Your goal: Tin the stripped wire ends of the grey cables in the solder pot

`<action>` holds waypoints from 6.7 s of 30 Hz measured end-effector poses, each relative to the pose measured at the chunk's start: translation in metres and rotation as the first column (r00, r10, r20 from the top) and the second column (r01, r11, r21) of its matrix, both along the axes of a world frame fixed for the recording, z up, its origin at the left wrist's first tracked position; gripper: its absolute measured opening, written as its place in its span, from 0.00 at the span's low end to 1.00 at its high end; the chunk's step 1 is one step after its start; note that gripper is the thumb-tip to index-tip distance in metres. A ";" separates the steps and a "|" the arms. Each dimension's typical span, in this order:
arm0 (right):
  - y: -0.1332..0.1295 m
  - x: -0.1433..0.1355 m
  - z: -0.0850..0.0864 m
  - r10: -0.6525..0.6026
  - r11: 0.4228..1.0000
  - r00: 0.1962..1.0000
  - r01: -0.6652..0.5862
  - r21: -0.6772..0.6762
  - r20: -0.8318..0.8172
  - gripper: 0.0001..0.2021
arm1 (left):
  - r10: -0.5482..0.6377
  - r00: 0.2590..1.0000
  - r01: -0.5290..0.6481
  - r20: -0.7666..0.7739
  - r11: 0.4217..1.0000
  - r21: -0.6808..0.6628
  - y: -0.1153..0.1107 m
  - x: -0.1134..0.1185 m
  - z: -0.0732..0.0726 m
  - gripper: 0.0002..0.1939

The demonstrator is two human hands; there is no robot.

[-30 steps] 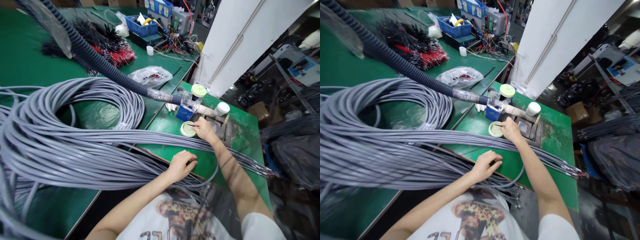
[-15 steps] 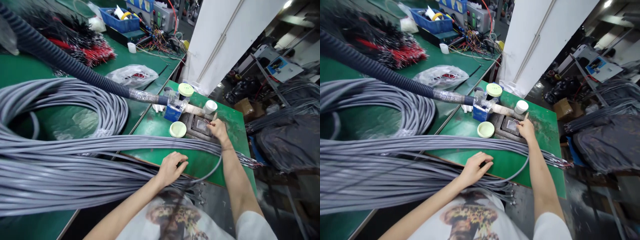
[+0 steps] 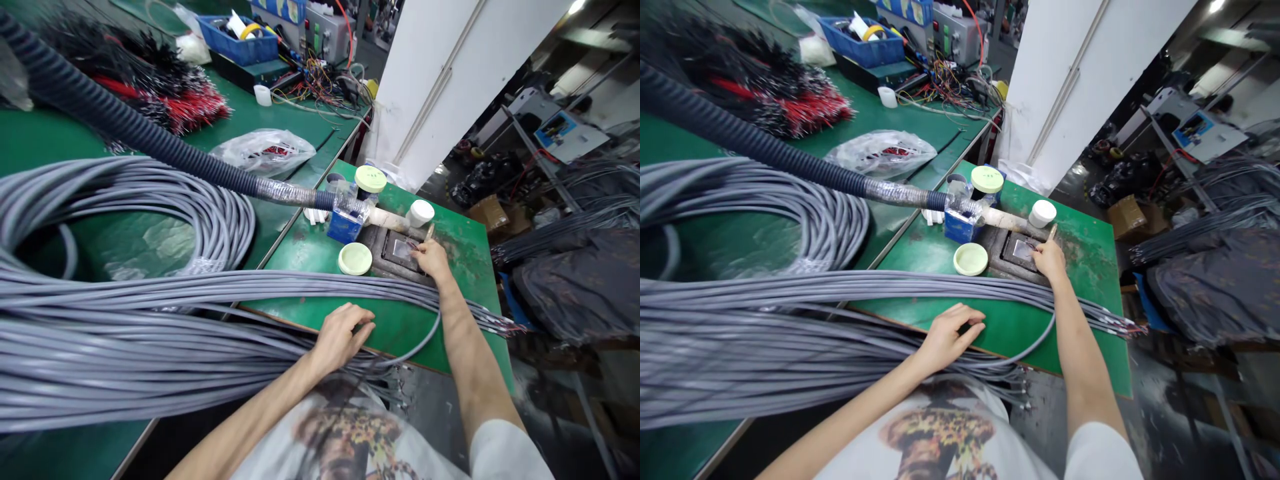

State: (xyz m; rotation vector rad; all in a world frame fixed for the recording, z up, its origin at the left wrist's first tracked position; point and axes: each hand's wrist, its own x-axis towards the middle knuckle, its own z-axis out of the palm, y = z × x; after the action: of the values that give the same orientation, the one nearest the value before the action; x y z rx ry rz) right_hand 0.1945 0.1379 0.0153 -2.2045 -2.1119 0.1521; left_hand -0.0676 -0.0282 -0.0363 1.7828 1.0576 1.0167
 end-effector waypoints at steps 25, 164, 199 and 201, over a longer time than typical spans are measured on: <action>-0.189 -0.105 0.039 0.261 0.964 0.793 -0.247 0.102 -0.551 0.26 | 0.425 0.584 0.206 0.691 0.746 -0.633 -0.015 0.026 0.037 0.12; -0.017 -0.092 0.021 0.390 0.919 0.916 -0.381 0.104 -0.091 0.12 | 0.105 0.994 -0.103 -0.028 0.992 0.078 -0.006 -0.001 -0.001 0.10; -0.025 0.003 0.023 0.114 0.987 0.990 -0.122 0.102 0.082 0.16 | 0.102 0.991 -0.095 -0.087 0.992 0.079 -0.007 0.000 -0.003 0.08; -0.043 0.007 0.034 0.107 0.982 0.992 -0.116 0.147 0.066 0.19 | 0.098 0.991 -0.092 -0.088 0.993 0.073 -0.007 -0.001 -0.003 0.08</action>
State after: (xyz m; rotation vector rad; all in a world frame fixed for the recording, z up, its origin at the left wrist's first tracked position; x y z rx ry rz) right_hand 0.2011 0.0951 0.0490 -2.0308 -2.1984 -0.0628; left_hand -0.0682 -0.0353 -0.0391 1.8646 1.1868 1.0479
